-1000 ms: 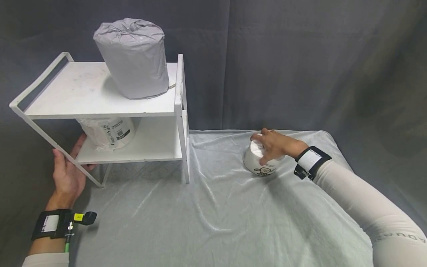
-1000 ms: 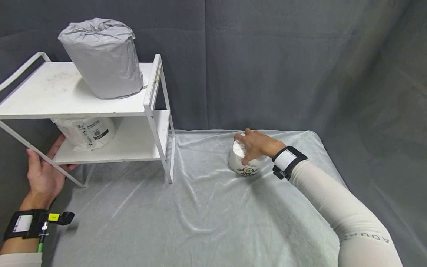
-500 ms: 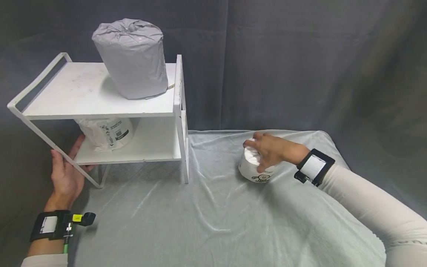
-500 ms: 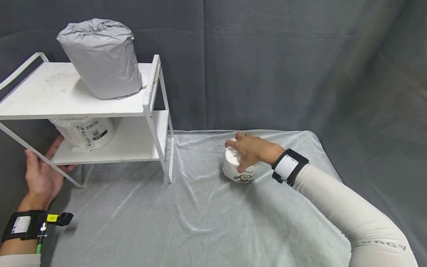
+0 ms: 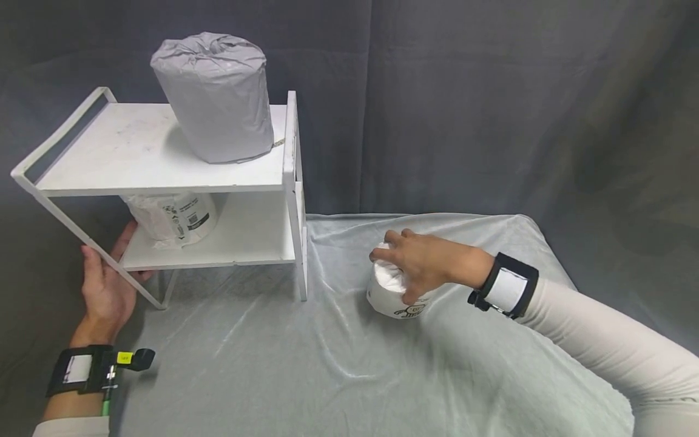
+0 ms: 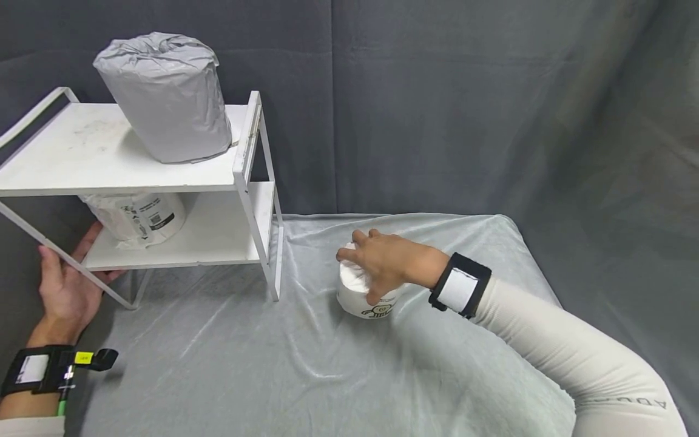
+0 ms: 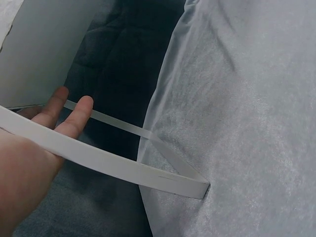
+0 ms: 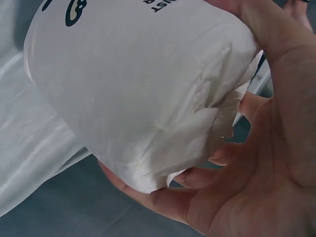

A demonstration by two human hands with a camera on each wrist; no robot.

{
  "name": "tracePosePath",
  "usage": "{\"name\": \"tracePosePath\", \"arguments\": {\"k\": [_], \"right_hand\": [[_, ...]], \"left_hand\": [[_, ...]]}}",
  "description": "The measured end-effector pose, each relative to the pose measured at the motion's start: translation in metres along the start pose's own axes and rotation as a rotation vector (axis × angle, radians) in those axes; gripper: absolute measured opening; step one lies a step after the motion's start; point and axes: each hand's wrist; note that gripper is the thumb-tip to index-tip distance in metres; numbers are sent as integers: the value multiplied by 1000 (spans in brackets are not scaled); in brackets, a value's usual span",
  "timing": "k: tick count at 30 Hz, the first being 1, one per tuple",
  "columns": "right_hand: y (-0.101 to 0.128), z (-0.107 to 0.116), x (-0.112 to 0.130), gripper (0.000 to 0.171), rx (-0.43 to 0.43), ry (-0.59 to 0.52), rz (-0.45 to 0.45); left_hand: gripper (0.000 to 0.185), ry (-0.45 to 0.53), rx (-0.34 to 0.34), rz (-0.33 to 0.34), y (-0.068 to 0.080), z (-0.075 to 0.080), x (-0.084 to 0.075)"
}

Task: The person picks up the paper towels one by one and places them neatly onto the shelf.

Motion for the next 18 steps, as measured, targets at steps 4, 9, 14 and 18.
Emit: {"name": "tracePosePath", "arguments": {"k": [4,9,14,18], "right_hand": [[-4,2,20,82,9,7,59],[-8,8,44,83,45,16,128],[-17,16,67,86,76,62,199],[-24,23,85,89,92,97,246]], "left_hand": [[81,-19,-1,-6,1,0,1],[82,12,-3,-11,-1,-1,2],[84,22,-20,3,-2,0,2],[84,10,-13,6,-1,1,3]]}}
Point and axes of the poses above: each hand's wrist, its own y-axis away from the middle knuckle, its own z-axis out of the back of the hand, x = y × z, and after that the axes turned 14 degrees about -x, right-handed
